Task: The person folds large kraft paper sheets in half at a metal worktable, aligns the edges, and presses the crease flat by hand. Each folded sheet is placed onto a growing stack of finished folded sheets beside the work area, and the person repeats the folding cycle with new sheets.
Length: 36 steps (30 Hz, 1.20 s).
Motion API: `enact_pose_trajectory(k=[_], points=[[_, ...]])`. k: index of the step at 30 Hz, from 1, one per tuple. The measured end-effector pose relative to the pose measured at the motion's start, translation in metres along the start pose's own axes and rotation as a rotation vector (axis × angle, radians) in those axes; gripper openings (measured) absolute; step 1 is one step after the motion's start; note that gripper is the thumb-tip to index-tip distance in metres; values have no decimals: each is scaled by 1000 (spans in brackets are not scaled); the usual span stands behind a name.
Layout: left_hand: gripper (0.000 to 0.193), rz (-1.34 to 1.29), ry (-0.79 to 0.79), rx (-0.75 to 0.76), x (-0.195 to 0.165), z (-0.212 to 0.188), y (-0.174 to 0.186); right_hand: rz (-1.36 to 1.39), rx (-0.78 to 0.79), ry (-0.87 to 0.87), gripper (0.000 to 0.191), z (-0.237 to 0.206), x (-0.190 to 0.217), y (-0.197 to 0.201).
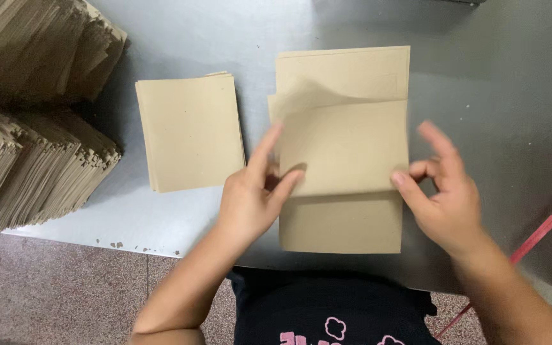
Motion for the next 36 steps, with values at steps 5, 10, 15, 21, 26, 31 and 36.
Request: enact_pose_trajectory(k=[5,10,15,21,26,31,36], points=[[53,77,-8,-127,-4,10,2,-159,-109,190,72,16,10,-10],[23,163,-174,-209,-12,14,3,-203,-113,147,65,25,21,-12],[21,311,-211,-236,-22,16,8,-708,-137,412,33,28,56,-11],[59,509,-149,-110,-30,11,7,-655,173,806,44,4,89,-54],[73,597,-238,-137,-31,7,17,-801,177,663,45,-6,60,-24],[54,595,-626,-177,-43,-4,24,-810,55,528,49,-15,48,21],[40,691,-735,105,-52,-12,-11,-679,-48,647,32,-17,77,1]])
Point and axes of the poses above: each hand's wrist, its own z-axis towards the middle knuckle, its own y-axis out of the back of the hand, x = y × z, the point moved 5 cm from there along z, towards the middle knuckle
